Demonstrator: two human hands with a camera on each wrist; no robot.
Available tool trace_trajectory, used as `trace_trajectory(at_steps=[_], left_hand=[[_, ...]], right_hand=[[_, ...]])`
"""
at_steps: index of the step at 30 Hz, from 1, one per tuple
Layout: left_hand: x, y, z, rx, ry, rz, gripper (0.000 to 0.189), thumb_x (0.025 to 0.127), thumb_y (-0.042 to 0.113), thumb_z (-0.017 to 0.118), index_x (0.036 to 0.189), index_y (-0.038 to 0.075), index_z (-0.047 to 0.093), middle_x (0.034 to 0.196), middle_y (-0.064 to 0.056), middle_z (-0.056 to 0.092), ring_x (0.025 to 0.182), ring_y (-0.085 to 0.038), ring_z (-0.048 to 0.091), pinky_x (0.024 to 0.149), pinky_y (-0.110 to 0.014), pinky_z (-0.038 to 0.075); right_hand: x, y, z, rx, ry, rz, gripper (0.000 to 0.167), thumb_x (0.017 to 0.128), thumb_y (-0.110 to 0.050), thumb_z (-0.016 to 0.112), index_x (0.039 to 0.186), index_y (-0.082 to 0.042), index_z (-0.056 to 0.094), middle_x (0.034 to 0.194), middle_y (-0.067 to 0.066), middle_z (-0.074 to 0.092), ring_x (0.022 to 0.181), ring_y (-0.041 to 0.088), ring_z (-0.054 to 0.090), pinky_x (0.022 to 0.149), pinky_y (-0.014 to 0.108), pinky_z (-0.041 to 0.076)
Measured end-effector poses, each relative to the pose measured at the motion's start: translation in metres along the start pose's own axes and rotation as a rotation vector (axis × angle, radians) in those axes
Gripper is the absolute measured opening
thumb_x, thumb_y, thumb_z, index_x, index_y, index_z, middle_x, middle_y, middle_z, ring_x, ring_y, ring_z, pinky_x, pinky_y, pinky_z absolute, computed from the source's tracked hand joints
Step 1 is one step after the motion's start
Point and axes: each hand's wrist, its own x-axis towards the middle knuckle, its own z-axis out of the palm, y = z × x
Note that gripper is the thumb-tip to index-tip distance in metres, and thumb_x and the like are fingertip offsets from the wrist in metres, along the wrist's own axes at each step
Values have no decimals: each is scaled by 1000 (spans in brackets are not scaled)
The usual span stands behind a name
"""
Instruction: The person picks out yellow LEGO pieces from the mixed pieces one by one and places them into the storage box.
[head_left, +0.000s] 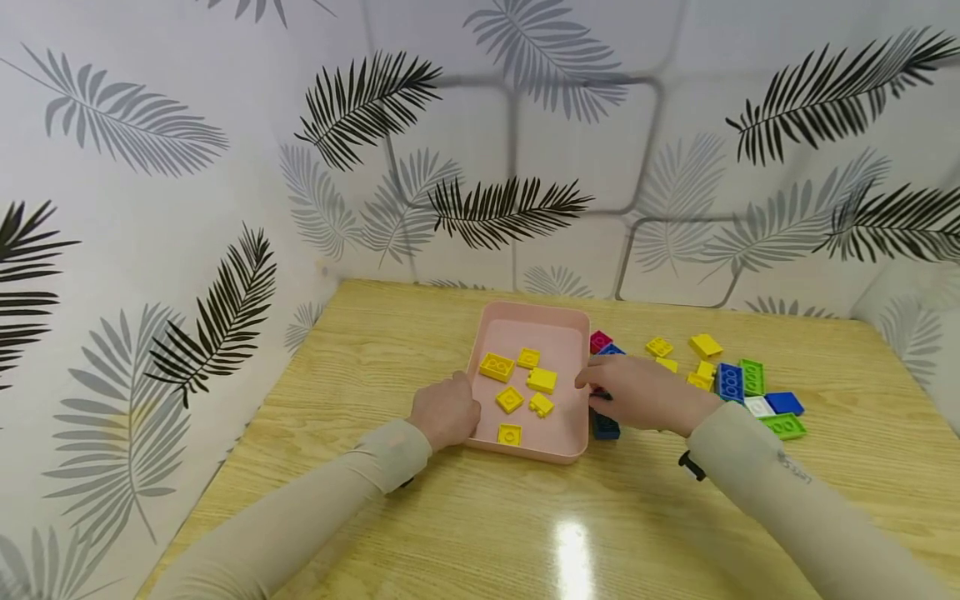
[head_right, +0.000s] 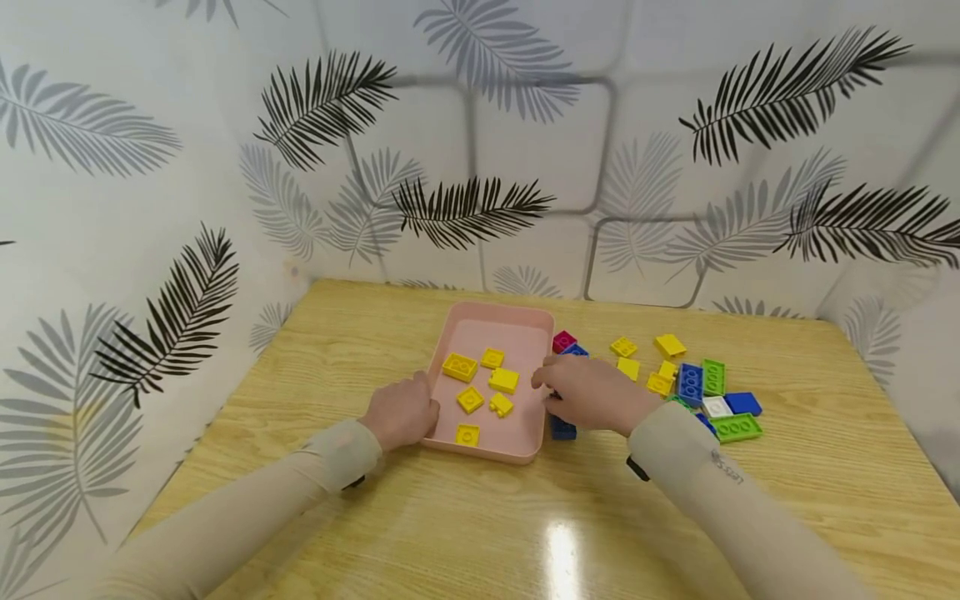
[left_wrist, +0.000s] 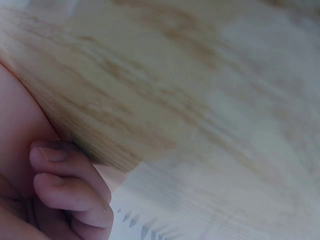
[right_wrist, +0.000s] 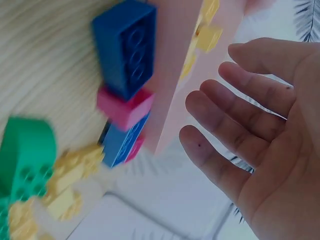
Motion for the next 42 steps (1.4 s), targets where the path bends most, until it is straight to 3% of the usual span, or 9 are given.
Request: trace_trajectory(at_steps=[6,23,42], left_hand=[[0,0,0,-6,-13,-13,33,101,30,51,116,0,54,69,-5,58,54,-17,55,49,-31,45],[-1,1,-1,-3,-24,-2,38,102,30,49,123,-2,53,72,-5,58,56,-18,56,51,-31,45],[-1,1,-1,-15,-14,-3,37,100,30,50,120,-1,53,70,-5,58,55,-19,54,50,-31,44]], right_hand=[[-20,21,-4,-1,-4,62,31,92,-13,72,123,-12,70,121,6,70,106,25,68,90,46,56],[-51,70,-2,-15,23,141,33,89,-10,74,122,-5,69,120,16,66,103,32,68,88,50,56],[-29,87,9,-42,-31,188,37,89,-10,74,125,-3,68,129,23,62,119,42,60,100,58,47]])
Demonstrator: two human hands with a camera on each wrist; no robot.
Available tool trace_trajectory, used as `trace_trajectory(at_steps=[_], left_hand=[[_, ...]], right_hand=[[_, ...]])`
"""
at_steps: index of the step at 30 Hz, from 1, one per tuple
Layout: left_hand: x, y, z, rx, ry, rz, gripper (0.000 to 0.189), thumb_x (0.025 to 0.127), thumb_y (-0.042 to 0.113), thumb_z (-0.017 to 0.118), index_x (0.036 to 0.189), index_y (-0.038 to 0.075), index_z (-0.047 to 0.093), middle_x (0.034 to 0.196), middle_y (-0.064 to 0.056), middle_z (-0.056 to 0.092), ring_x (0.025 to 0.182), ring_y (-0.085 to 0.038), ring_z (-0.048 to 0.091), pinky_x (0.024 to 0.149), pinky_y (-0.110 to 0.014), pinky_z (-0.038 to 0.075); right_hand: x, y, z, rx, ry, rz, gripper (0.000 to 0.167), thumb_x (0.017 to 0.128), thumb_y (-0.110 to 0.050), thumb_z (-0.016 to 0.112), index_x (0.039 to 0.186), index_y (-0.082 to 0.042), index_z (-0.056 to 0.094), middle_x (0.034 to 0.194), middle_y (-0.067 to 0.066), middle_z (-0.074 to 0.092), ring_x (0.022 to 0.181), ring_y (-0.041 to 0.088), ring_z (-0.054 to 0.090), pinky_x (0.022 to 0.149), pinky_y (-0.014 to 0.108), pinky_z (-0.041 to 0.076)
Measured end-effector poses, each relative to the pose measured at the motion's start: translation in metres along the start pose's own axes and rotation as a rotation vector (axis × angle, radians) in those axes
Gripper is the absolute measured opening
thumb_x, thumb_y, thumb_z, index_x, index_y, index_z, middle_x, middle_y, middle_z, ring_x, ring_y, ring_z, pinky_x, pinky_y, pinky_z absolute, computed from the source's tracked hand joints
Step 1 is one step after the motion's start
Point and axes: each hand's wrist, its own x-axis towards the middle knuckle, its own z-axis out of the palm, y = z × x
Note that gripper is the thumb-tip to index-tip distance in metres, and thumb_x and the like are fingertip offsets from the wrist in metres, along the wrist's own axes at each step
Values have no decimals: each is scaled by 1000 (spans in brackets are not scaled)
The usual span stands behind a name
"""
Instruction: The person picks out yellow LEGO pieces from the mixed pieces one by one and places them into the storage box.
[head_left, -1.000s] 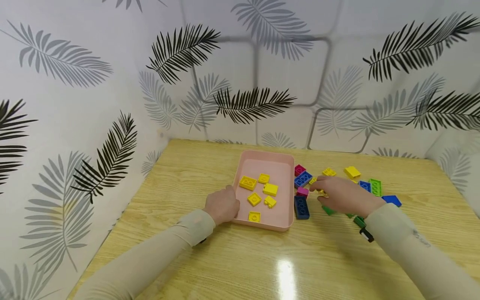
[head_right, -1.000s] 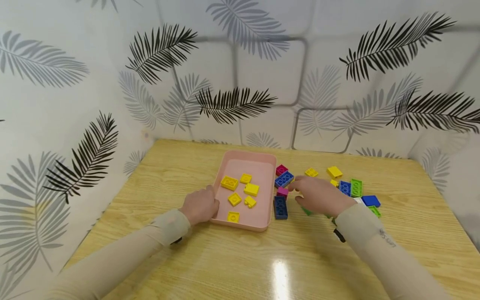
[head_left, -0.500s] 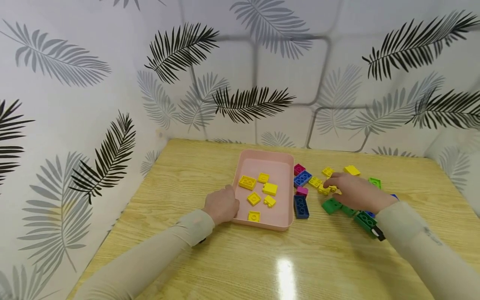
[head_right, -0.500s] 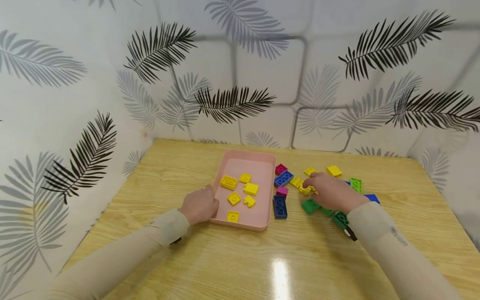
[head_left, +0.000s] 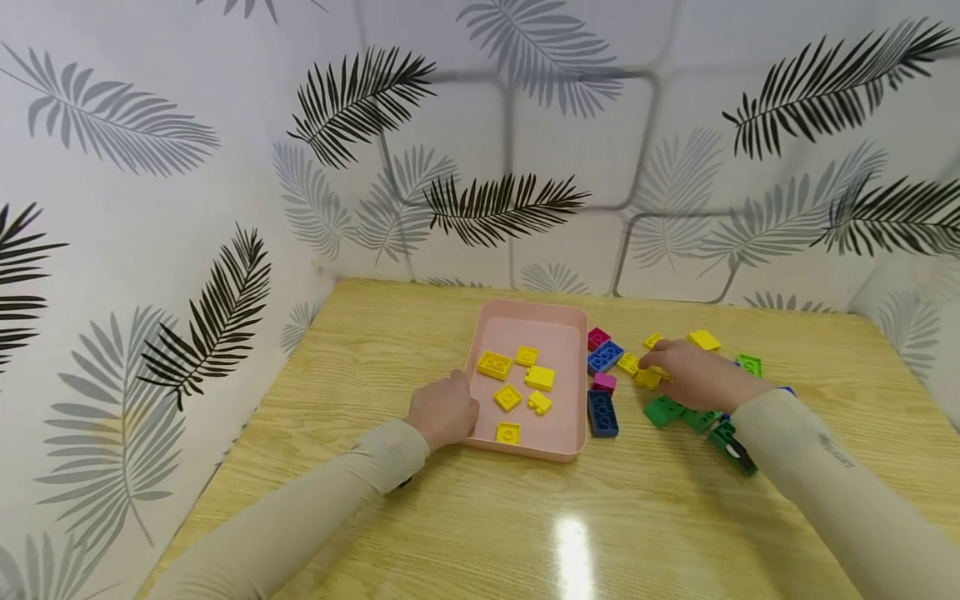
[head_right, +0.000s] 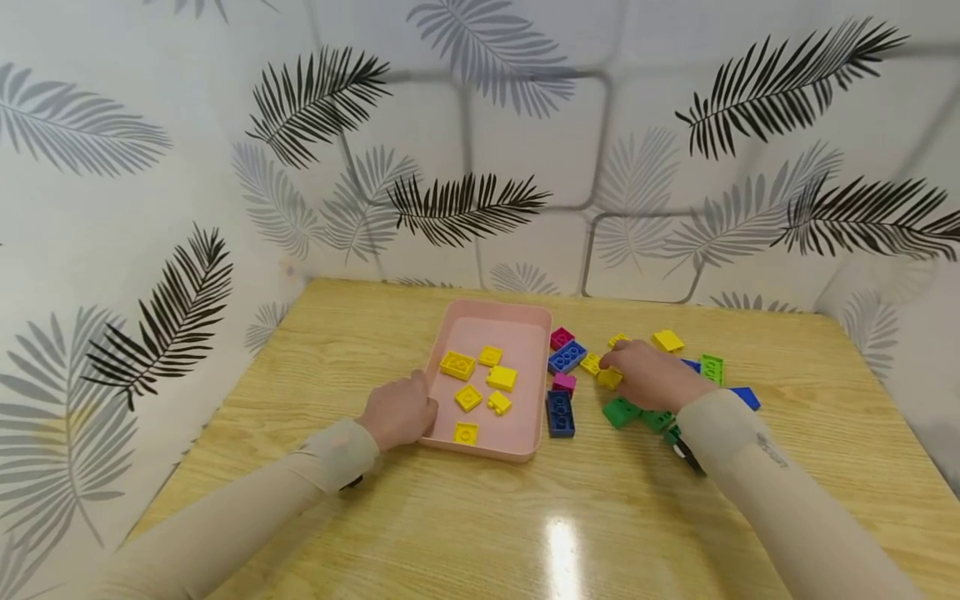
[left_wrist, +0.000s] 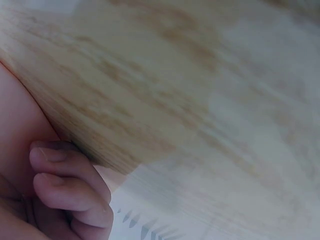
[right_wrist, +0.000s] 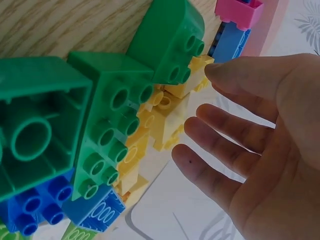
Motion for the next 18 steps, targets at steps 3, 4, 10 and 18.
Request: trace_trajectory(at_steps=[3,4,10,18], left_hand=[[0,0,0,2,4,3,37,100,29,50,121,-2,53,70,-5,58,55,-19,54,49,-31,43],[0,0,0,3,5,4,37,100,29,50,121,-2,53,69,-5,58,54,-19,54,49,-30,43],[1,-1,1,-5,4,2,36,100,29,50,119,-1,53,69,-5,57,54,-19,54,49,-30,42],[2,-1,2,-10,4,-2,35,100,28,50,118,-1,53,69,-5,57,54,-19,54,49,-31,42]], right_hand=[[3,2,3,7,-3,-2,37,89,-10,75,125,-2,68,129,23,63,118,42,60,100,57,48],[4,2,3,14,-4,-3,37,90,-10,74,125,-2,68,129,23,63,118,42,61,100,57,48],[6,1,7,36,3,-35,34,90,-11,75,121,-2,69,124,19,66,117,40,62,99,55,49],[12,-4,10,35,-48,-2,36,90,-12,75,124,-4,68,128,19,65,119,39,61,101,56,47]])
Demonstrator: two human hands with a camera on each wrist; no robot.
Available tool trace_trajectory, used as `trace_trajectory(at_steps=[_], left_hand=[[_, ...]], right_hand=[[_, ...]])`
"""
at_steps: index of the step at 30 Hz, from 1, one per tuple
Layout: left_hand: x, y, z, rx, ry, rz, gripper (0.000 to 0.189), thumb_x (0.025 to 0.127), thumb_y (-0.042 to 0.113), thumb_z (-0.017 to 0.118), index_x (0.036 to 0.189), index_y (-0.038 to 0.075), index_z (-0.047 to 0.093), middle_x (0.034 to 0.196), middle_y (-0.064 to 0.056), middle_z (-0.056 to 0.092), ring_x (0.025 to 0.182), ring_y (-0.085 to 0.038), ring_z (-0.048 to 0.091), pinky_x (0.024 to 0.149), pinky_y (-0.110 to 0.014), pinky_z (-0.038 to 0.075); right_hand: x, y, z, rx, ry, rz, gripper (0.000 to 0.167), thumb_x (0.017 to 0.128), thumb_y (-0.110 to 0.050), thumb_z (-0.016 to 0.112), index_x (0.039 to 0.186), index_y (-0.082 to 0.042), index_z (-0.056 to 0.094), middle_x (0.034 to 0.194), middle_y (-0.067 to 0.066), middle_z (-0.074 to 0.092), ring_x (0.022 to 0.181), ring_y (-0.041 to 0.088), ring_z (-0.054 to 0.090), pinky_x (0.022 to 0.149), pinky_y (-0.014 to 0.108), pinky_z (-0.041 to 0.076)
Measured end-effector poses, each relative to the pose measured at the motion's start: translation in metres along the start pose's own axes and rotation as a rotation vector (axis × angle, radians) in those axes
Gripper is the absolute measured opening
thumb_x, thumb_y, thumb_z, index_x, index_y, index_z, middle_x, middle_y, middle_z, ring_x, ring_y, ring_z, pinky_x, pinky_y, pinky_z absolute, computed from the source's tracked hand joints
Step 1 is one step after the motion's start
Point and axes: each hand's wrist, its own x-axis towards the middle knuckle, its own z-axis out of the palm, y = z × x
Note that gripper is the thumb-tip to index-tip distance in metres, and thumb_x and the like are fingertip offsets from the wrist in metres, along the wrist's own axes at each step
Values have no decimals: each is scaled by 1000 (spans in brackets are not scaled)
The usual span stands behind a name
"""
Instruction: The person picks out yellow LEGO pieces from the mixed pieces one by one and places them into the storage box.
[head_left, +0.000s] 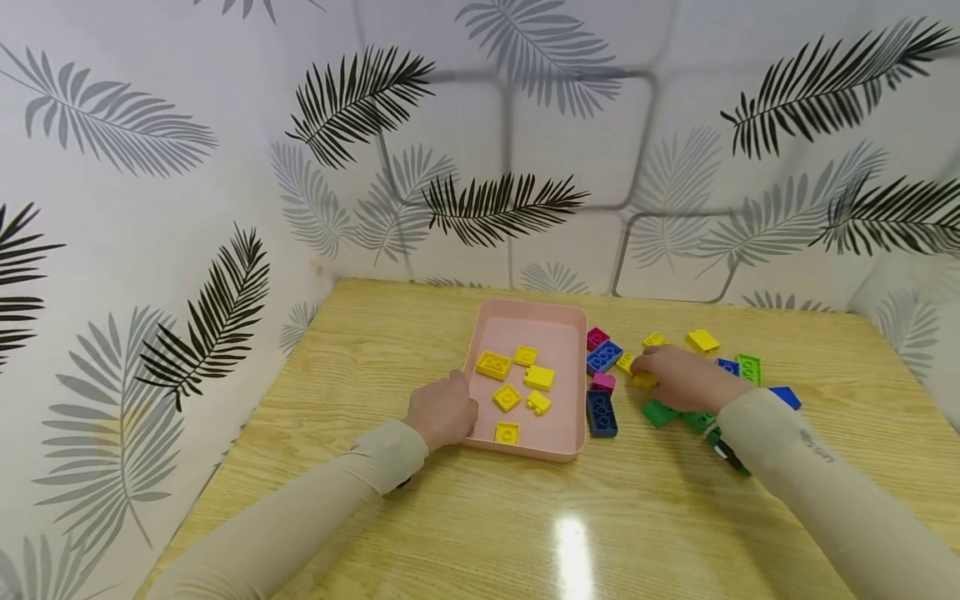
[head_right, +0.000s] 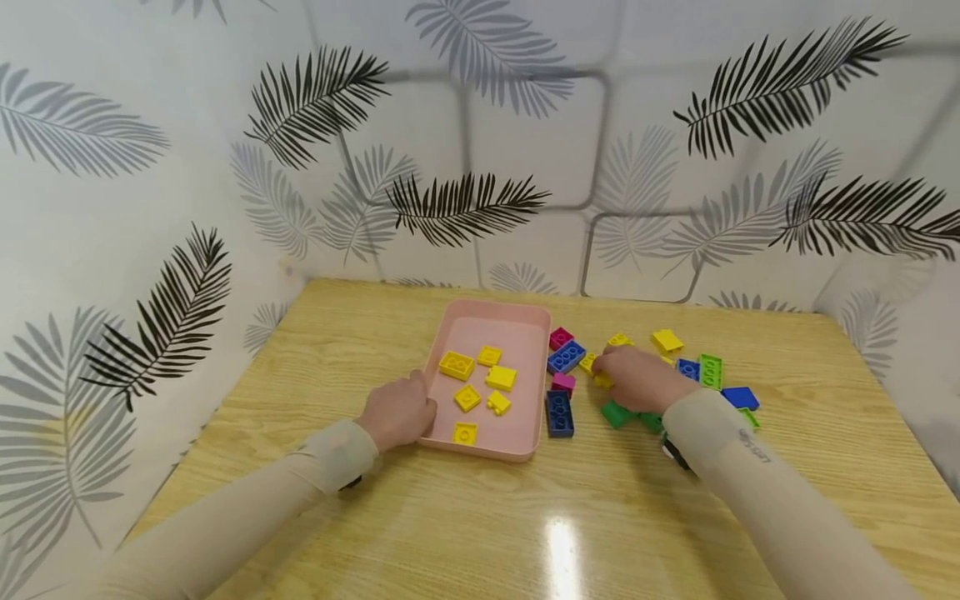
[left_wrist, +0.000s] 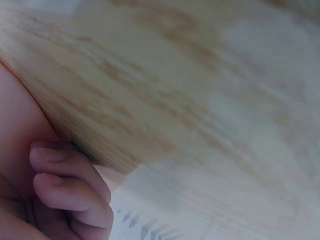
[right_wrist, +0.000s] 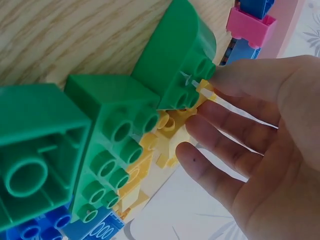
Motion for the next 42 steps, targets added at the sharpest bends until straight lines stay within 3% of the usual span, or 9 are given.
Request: trace_trajectory(at_steps=[16,22,31,42], left_hand=[[-1,0,0,2,7,11,34,100,28,51,116,-1,54,69,-5,56,54,-19,54,48,-30,42],[-2,0,-1,7,15,15,32,100,28,51,114,0,54,71,-5,56,55,-19,54,50,-31,43],[-2,0,-2,6,12,10,31,100,29,51,112,1,54,72,-5,57,56,-19,55,51,-32,44],[-2,0,-2,1,2,0,30,100,29,51,112,1,54,71,-5,58,56,-19,55,50,-32,44]], right_hand=[[8,-5,3,-20,-33,-20,27,90,-9,73,117,-8,71,117,10,72,110,33,66,99,53,49],[7,-12,-5,-5,-10,2,29,90,-8,71,120,-8,70,118,11,70,107,32,67,97,52,51],[7,-43,-25,9,40,-31,27,91,-12,73,118,-10,71,113,6,69,97,22,66,90,45,56],[28,-84,-32,-35,95,-181,31,91,-10,71,122,-7,69,113,6,70,92,18,63,88,40,56]])
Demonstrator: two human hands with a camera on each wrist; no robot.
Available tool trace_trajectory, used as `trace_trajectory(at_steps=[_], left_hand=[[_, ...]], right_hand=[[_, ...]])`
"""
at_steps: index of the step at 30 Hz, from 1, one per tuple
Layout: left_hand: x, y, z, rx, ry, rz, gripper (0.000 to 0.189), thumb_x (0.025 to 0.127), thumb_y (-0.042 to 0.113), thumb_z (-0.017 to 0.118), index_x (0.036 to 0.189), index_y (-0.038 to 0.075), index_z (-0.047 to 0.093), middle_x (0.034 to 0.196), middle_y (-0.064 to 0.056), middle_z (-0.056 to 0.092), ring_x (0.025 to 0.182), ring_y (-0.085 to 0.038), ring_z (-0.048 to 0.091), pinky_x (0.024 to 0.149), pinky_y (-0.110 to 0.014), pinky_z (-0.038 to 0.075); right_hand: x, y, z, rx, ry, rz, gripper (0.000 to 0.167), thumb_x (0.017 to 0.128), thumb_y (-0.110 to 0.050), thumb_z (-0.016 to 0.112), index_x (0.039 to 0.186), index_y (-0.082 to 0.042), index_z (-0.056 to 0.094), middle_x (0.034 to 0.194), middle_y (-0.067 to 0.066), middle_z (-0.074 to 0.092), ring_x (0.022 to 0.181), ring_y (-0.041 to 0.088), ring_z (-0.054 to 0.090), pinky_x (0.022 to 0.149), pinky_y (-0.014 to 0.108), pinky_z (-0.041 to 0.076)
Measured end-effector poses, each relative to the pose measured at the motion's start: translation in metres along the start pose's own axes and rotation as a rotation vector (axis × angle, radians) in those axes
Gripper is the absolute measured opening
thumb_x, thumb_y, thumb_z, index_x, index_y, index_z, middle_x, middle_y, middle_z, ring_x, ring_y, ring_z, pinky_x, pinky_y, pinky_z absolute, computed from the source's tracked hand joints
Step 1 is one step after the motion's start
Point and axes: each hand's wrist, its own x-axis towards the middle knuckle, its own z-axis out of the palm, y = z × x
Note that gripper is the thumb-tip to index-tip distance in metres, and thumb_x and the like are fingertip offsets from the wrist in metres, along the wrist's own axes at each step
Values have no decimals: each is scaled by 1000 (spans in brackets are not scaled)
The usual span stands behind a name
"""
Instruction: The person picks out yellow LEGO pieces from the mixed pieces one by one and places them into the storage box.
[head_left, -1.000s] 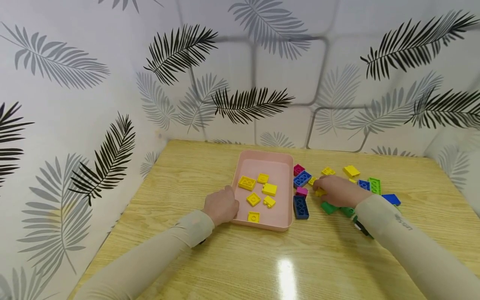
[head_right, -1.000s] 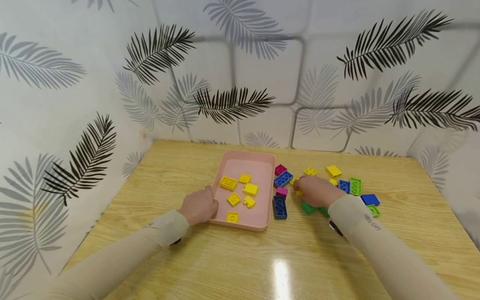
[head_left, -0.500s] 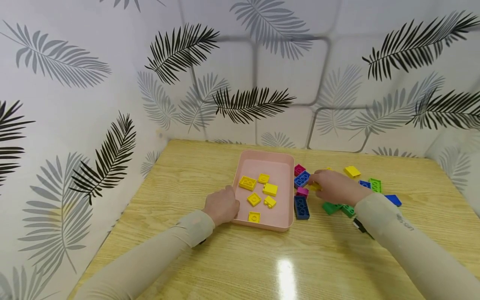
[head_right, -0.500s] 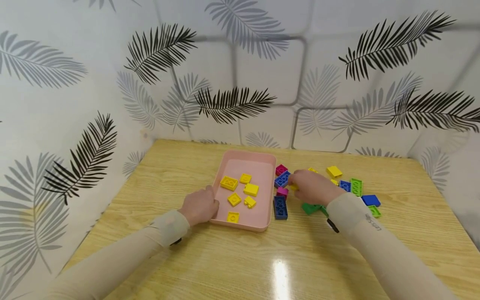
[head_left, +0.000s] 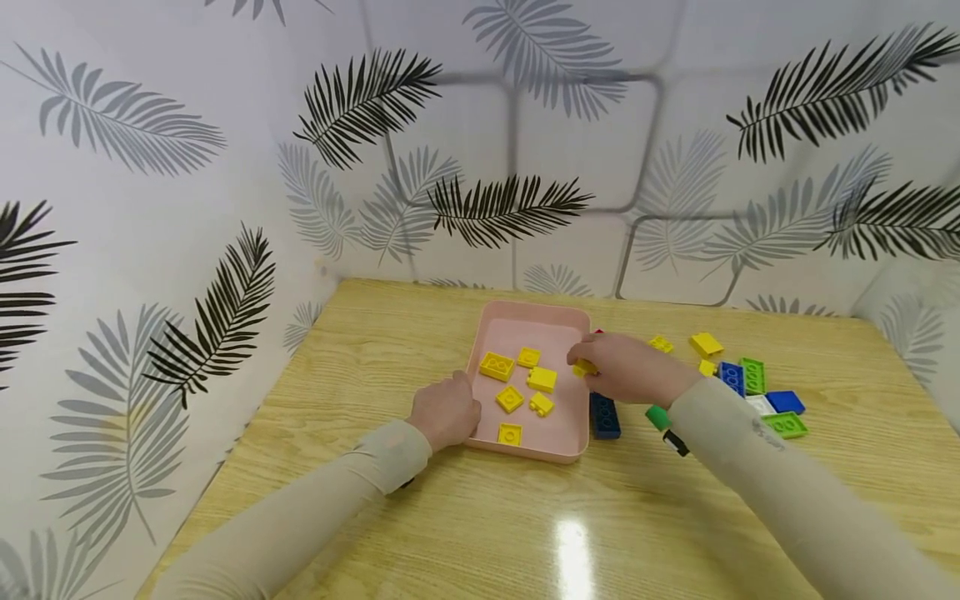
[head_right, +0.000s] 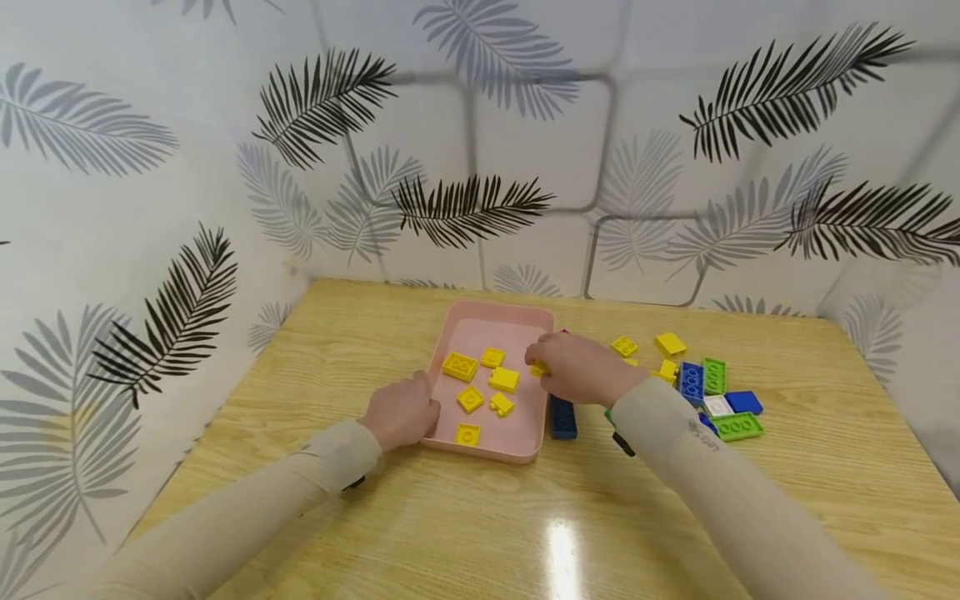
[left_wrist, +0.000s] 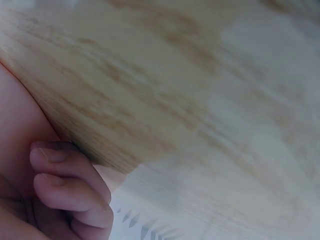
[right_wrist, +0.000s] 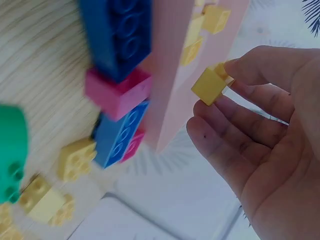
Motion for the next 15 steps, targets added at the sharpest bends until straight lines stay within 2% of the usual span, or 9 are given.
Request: trace_trajectory(at_steps=[11,15], left_hand=[[1,0,0,8,8,3,30,100,29,51,112,1,54,71,-5,58,56,-19,56,51,-32,46],[0,0,0,15,14,4,31,99,28,51,113,1,55,71,-5,58,56,-19,56,52,-33,47]], right_hand=[[31,-27,10,54,-43,-96,30,93,-8,70,124,-9,69,120,6,69,107,21,65,93,38,55],[41,-34,12,70,-67,-86,32,93,-6,69,125,-10,69,123,3,69,114,22,63,99,39,52]])
